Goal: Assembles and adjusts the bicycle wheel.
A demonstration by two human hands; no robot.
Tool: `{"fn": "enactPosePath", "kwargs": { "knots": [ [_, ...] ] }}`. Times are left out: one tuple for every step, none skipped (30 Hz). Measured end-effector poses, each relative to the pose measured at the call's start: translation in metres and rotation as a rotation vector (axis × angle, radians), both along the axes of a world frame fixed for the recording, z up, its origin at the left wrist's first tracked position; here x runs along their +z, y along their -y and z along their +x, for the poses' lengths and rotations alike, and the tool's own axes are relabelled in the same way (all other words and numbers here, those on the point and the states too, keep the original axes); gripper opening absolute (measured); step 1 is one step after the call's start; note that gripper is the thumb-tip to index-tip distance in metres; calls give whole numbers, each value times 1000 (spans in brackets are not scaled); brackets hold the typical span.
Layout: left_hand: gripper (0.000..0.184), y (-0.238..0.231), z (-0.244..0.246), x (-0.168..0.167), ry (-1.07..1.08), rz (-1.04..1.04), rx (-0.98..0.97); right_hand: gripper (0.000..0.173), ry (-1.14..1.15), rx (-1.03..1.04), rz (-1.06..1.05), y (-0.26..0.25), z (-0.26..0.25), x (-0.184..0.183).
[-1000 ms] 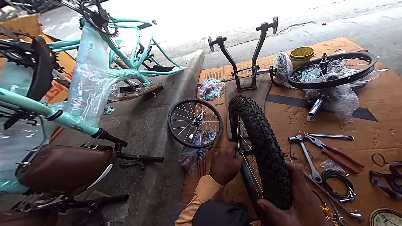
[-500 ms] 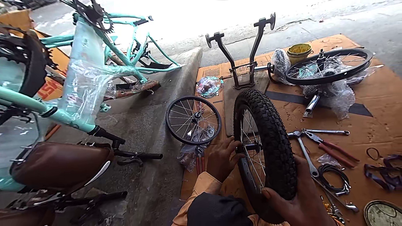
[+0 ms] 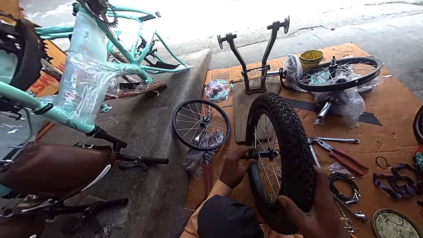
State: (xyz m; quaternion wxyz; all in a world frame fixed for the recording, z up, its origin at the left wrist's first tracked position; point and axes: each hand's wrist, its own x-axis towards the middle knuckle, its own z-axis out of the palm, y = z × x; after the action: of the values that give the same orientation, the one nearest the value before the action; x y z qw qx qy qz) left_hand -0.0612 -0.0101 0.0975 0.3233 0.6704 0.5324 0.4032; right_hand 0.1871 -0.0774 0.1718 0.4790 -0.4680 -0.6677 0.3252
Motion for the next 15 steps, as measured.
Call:
{"fn": "enactPosePath", "kwargs": {
  "knots": [
    [40,-1,-1,-1,20,5,13,88,4,10,6,-1,0,1],
    [38,-1,-3,-1,17,1,32,87,11,20,11,-1,-1,2],
    [37,-1,-6,-1,-13,-17,44,88,20,24,11,-1,-1,3],
    [37,1,-8,-2,-54,-40,49,89,27,23,7,-1,-1,3],
    [39,3,-10,-4,-89,-66,54,89,36,19,2,-1,-1,4],
    [39,6,-13,-6,-98,-87,58,90,51,11,-1,-1,-2,4],
    [39,8,-16,-7,-76,-110,60,92,59,5,-3,-1,-3,5],
    [38,9,-20,-7,-30,-134,67,93,63,2,-3,-2,-3,5],
    [37,9,-24,-8,27,-160,81,93,69,0,-1,-2,-4,5],
    [35,9,-27,-8,80,-183,105,94,73,3,1,-3,-6,6],
    [34,10,-30,-8,133,-195,132,94,78,12,-2,-3,-8,7],
    [34,10,-33,-8,186,-208,161,94,92,15,-7,-3,-10,10],
    [33,10,-34,-7,227,-217,190,95,110,18,-15,-4,-14,13],
    [32,10,-35,-6,259,-218,214,94,128,24,-24,-5,-18,16],
    [31,11,-36,-6,271,-217,234,93,143,33,-31,-6,-22,19]
  ]
}}
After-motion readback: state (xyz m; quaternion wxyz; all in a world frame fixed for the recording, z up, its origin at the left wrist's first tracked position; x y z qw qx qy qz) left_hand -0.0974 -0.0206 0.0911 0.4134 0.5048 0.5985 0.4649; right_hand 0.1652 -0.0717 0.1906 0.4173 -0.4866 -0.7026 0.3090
